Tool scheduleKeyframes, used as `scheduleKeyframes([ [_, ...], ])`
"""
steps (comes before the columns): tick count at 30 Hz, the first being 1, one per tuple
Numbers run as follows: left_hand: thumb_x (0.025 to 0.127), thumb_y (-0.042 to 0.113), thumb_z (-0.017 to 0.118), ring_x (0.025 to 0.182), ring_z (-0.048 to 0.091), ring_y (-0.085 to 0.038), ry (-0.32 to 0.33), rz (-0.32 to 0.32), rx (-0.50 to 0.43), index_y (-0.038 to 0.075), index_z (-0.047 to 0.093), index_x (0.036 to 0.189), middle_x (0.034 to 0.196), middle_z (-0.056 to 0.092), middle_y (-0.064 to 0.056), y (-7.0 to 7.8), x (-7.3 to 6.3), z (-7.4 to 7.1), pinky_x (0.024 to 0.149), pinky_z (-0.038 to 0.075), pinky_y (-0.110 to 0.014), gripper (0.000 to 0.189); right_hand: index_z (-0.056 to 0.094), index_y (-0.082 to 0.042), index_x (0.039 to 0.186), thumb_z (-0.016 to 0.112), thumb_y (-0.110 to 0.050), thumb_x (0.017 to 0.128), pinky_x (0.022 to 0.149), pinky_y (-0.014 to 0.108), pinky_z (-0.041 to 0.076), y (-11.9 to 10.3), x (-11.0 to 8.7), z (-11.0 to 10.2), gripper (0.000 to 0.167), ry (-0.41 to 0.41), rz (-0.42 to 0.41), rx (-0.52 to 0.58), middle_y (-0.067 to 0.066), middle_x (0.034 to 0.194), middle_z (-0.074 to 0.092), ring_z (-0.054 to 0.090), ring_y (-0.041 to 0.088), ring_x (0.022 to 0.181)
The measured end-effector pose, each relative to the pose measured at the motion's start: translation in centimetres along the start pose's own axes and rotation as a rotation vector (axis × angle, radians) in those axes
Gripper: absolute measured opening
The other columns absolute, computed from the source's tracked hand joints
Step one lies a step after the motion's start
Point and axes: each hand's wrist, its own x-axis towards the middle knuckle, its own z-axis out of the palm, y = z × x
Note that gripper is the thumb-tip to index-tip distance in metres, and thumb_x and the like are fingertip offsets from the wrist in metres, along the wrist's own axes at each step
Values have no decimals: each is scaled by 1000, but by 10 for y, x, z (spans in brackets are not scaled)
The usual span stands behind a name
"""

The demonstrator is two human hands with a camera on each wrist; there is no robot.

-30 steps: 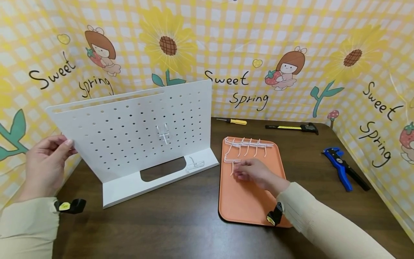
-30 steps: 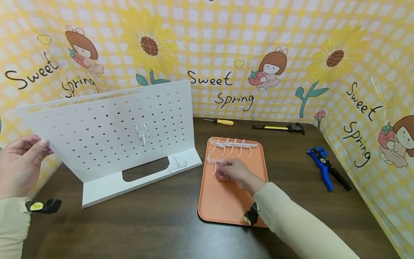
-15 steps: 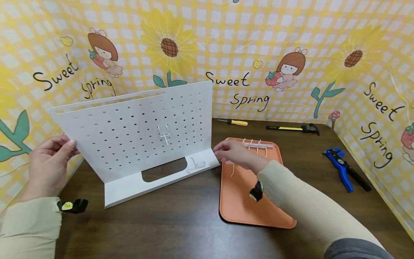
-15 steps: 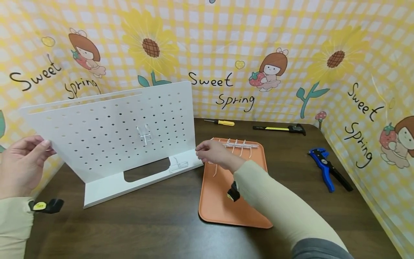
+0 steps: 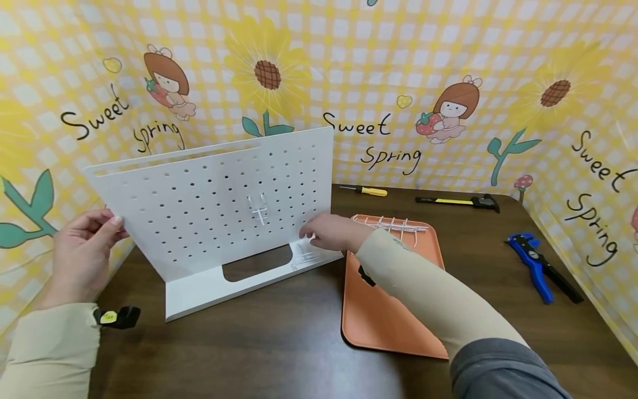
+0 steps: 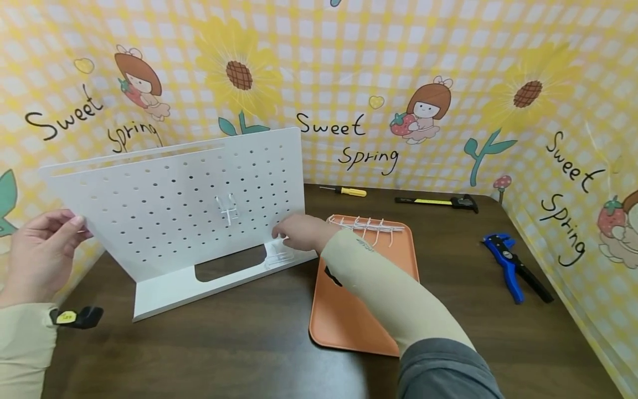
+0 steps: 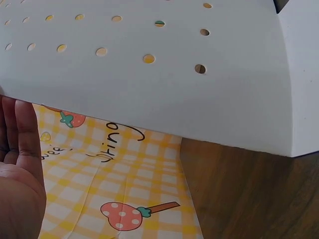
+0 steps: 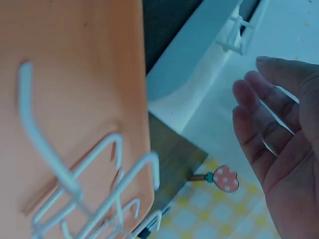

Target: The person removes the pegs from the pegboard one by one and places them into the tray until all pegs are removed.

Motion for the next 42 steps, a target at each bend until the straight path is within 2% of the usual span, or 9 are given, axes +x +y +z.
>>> scheduleKeyframes([
  [7,93,-18,63,69,64,-18,2,1,-3,-13,67,93,86,65,-11,-1,1,2,69,60,-21,6,74,-12,121,64,1,98,94,34,50,-5,10,4,28,-114,-67,-127,8,111,66,60,23,103],
  [10,92,-17,65,69,64,-17,13,-1,9,-13,67,92,86,65,-11,-1,1,1,68,60,-21,5,77,-9,107,62,3,96,87,33,51,-2,11,8,23,-117,-76,-170,7,104,62,58,22,96],
  [14,92,-16,66,68,64,-17,21,0,14,-13,67,92,84,65,-11,-2,1,1,68,60,-21,3,75,-7,94,62,0,98,78,30,50,6,6,9,16,-92,-41,-123,4,93,62,55,18,86],
  [20,92,-16,67,69,64,-18,27,10,6,-15,67,94,86,65,-12,-4,2,2,68,60,-22,3,72,-6,97,66,-7,102,76,29,52,17,-18,3,8,24,93,114,0,86,66,56,13,79],
  [25,92,-17,66,69,63,-18,32,9,0,-16,66,94,86,65,-13,-4,1,1,69,60,-21,3,72,0,101,63,-9,104,67,28,45,27,-50,-2,13,188,212,266,4,84,67,50,13,69],
  [30,92,-19,64,69,64,-19,40,3,-30,-16,66,93,85,64,-13,-5,2,1,68,60,-22,3,70,3,105,61,-15,106,63,30,41,39,-85,3,20,291,370,452,7,85,64,47,15,67],
  [37,91,-17,67,68,62,-18,101,0,26,-15,67,93,83,63,-13,-6,3,0,66,59,-20,3,67,8,116,60,-14,107,81,40,52,52,-126,18,25,380,480,758,21,108,66,58,27,91],
  [40,91,-16,69,68,63,-18,108,-5,40,-15,67,94,83,64,-12,-7,3,1,66,59,-20,4,64,11,121,57,-13,108,87,39,53,54,-138,28,28,419,546,920,19,108,67,61,22,95],
  [42,91,-15,69,69,63,-18,105,-8,42,-15,67,94,84,65,-12,-8,3,1,66,59,-20,4,62,13,123,55,-11,108,81,33,52,54,-145,35,29,443,590,1026,13,100,67,59,16,87],
])
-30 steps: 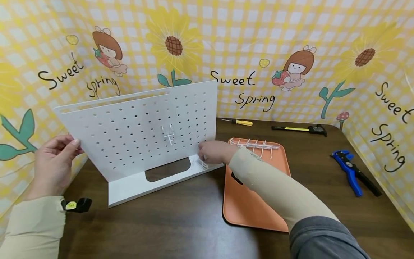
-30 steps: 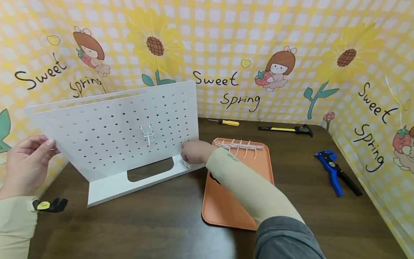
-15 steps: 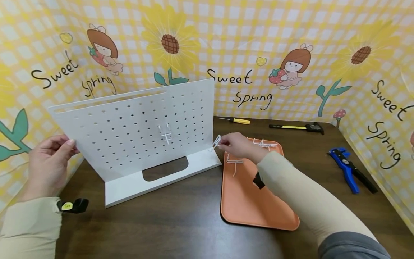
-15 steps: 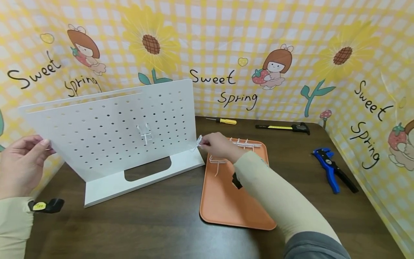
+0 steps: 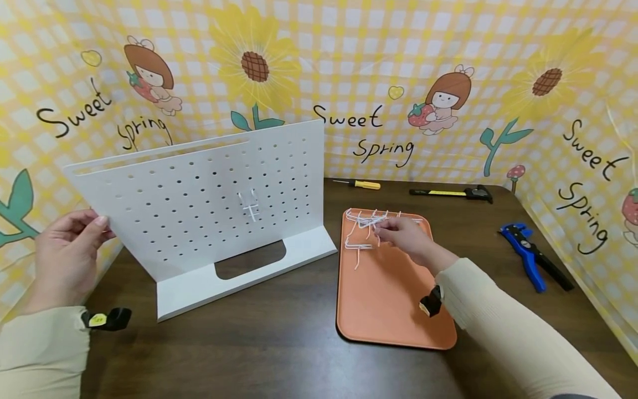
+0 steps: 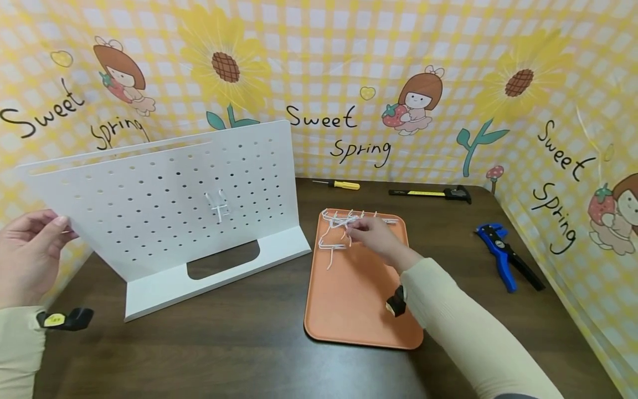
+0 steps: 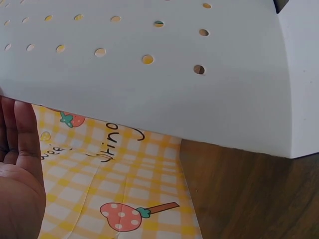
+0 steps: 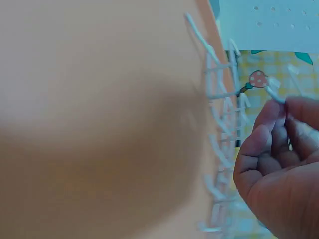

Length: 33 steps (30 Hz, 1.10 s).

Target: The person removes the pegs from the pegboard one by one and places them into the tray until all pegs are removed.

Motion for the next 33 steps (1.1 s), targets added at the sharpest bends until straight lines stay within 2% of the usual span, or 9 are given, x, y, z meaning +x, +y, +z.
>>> scheduleKeyframes([
  [3,91,-15,69,70,63,-18,2,-1,5,-15,67,95,85,65,-12,1,0,-1,67,59,-20,4,62,14,123,56,-10,108,68,26,47,10,-7,3,29,38,82,111,3,84,62,53,12,74],
  [5,91,-15,69,70,63,-18,6,-1,6,-15,67,95,85,64,-12,1,0,-1,67,59,-20,4,63,14,117,56,-9,108,63,25,44,15,-11,5,25,44,114,143,0,77,58,49,12,70],
  [8,91,-15,69,70,62,-18,9,-3,8,-15,67,95,85,63,-12,2,0,-2,67,59,-19,4,65,11,108,56,-7,107,62,22,46,19,-16,9,20,52,161,170,0,76,59,50,12,69],
  [12,91,-14,69,70,62,-18,10,-15,10,-14,68,95,86,63,-12,3,0,-3,67,59,-19,4,65,10,103,55,-5,106,63,21,48,21,-17,12,19,52,188,173,1,77,61,52,11,69],
  [21,91,-14,69,72,63,-17,0,-23,8,-13,68,95,90,64,-11,3,-1,-4,68,59,-19,4,69,9,108,58,-11,107,64,23,49,19,-13,15,24,53,220,33,3,81,63,54,14,70],
  [28,91,-12,71,72,64,-18,-20,-11,-10,-14,67,94,87,65,-12,1,-1,-2,68,59,-20,6,68,10,112,59,-11,106,68,22,53,21,-14,16,23,58,237,-7,4,85,66,59,13,76],
  [33,93,-13,68,71,62,-18,-28,-10,3,-12,66,92,88,63,-12,2,1,-2,68,59,-19,1,69,6,102,61,-11,105,68,24,55,19,-19,17,19,69,213,-62,6,88,67,60,16,78],
])
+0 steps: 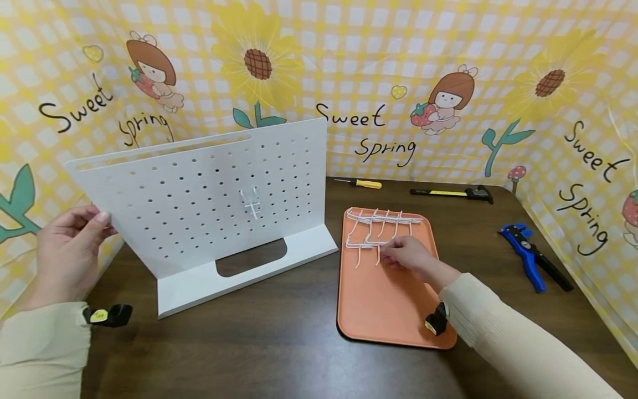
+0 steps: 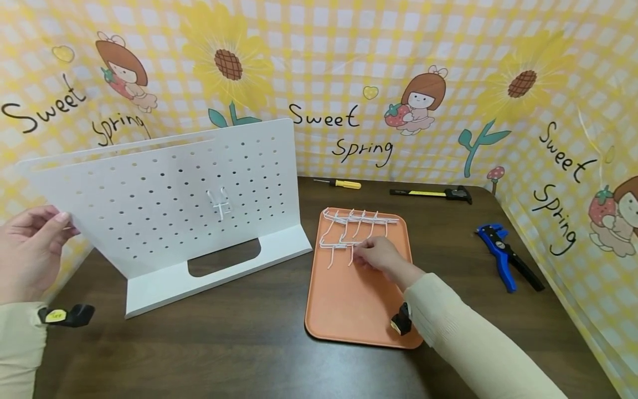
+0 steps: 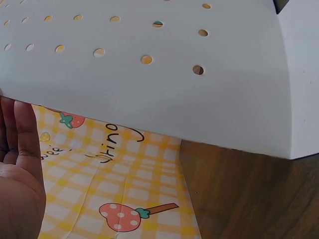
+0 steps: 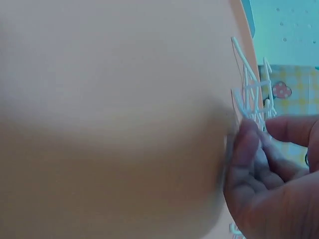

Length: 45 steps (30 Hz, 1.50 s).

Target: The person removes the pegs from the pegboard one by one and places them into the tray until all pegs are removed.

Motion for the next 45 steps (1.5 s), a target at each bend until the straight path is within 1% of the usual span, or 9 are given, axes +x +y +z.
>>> scheduleKeyframes([
  [4,93,-13,67,73,62,-17,-1,-11,10,-11,67,94,90,63,-11,3,2,2,69,59,-18,1,68,3,97,61,-13,105,66,28,52,-12,-8,1,19,36,-75,-94,8,87,65,58,18,76],
  [7,93,-13,68,74,62,-17,0,-15,15,-12,68,95,92,63,-11,5,3,3,69,59,-18,2,67,5,107,60,-14,105,74,34,55,-31,-9,5,21,36,-136,-86,11,91,68,62,22,83],
  [13,93,-16,64,71,63,-18,-30,1,-53,-13,67,92,89,63,-12,3,1,3,68,60,-20,4,62,9,127,59,-15,106,91,42,58,-77,-2,25,31,-68,-204,113,17,111,70,67,23,100],
  [21,92,-16,66,71,63,-18,-43,-19,-65,-13,67,94,89,63,-12,2,1,2,69,60,-21,3,60,10,128,61,-10,105,96,39,56,-130,8,71,30,-234,-157,363,11,106,70,67,15,91],
  [28,93,-15,66,71,63,-18,-32,-30,-68,-13,67,94,89,64,-12,3,-1,2,69,60,-21,3,55,11,137,56,-7,107,103,39,50,-154,18,101,35,-334,-116,556,30,136,58,65,22,100],
  [31,93,-16,65,72,63,-18,-27,-34,-78,-14,67,94,89,64,-12,3,-2,0,69,60,-21,3,56,11,135,55,-6,107,97,34,53,-161,22,114,33,-353,-105,593,28,131,61,66,18,93],
  [37,93,-15,65,72,63,-19,-32,-46,-76,-13,67,95,90,63,-12,4,-2,-2,69,60,-21,3,58,11,130,53,-5,108,76,23,55,-168,26,135,29,-391,-91,669,9,98,68,66,13,83],
  [42,93,-15,65,73,63,-18,-38,-43,-59,-13,67,95,90,63,-12,4,-2,-1,70,60,-20,3,66,4,115,55,-7,107,71,21,56,-170,27,146,17,-404,-56,746,6,91,69,68,12,80],
  [45,93,-15,66,73,63,-18,-34,-39,-60,-14,67,95,89,63,-12,5,-2,0,70,60,-21,3,66,4,116,57,-7,107,69,20,55,-171,27,150,18,-411,-56,767,6,91,70,67,11,77],
])
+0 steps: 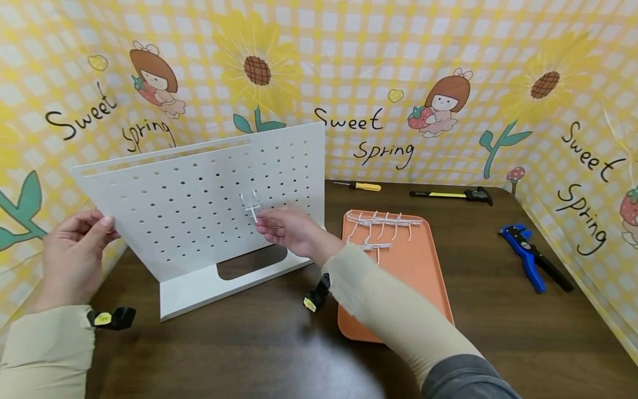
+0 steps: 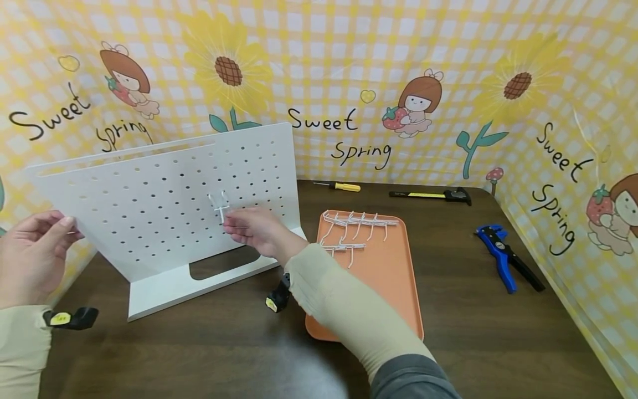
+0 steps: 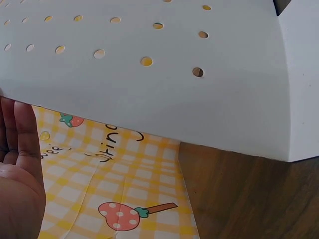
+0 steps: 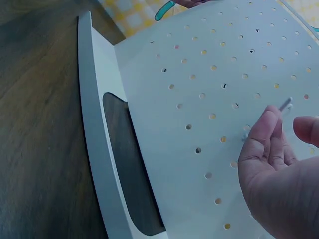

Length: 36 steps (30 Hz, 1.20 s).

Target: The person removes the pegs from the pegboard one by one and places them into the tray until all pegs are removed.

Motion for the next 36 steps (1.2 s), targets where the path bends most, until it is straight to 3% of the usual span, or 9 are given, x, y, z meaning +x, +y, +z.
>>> scheduleKeyframes([
  [4,92,-16,66,71,64,-19,9,9,-15,-14,67,94,87,64,-12,-1,0,0,68,60,-21,3,63,8,123,57,-8,106,67,19,54,3,2,3,24,-12,-7,2,5,89,70,66,10,76],
  [10,92,-15,66,71,63,-19,11,3,-13,-14,67,95,88,63,-13,-2,1,-1,68,60,-21,3,66,0,105,58,-6,105,65,18,52,8,7,9,10,1,1,-13,5,89,70,65,11,75],
  [17,92,-16,66,71,63,-19,21,4,-7,-14,67,95,86,63,-12,-1,0,-1,68,60,-21,4,61,10,124,57,-3,106,61,15,49,10,8,14,23,-29,23,26,5,88,67,62,7,71],
  [21,92,-17,65,70,64,-19,19,14,-8,-15,68,96,85,64,-13,-1,0,0,68,60,-21,5,62,5,113,56,-1,106,60,15,49,7,3,12,11,-45,36,50,5,86,66,61,7,69],
  [23,92,-17,65,70,63,-19,19,20,-10,-15,67,96,84,64,-13,-2,0,1,68,60,-22,5,62,1,108,56,-2,106,60,16,49,5,1,8,7,-54,37,47,5,87,65,61,8,70],
  [26,92,-17,65,69,63,-19,22,22,-14,-15,67,95,84,64,-13,-2,0,0,67,60,-22,4,61,2,113,55,-2,106,62,16,50,2,-2,0,9,-69,30,31,5,88,65,61,9,71],
  [30,92,-16,66,70,63,-19,14,11,-10,-15,67,95,85,64,-13,-2,0,0,68,60,-21,3,54,10,130,54,0,106,64,17,51,0,-10,-15,26,-42,8,-2,4,87,65,62,9,73],
  [33,92,-16,66,71,64,-19,16,12,-6,-15,67,96,86,64,-13,-4,0,1,68,60,-21,4,51,12,134,54,1,106,66,18,53,-1,-19,-31,30,-2,-14,-19,5,88,65,65,10,75],
  [36,92,-17,66,70,64,-19,27,18,-12,-16,68,97,86,65,-13,-4,1,0,68,60,-22,6,53,12,126,54,4,105,69,20,56,-3,-29,-52,23,31,-48,-55,7,89,66,68,11,76],
])
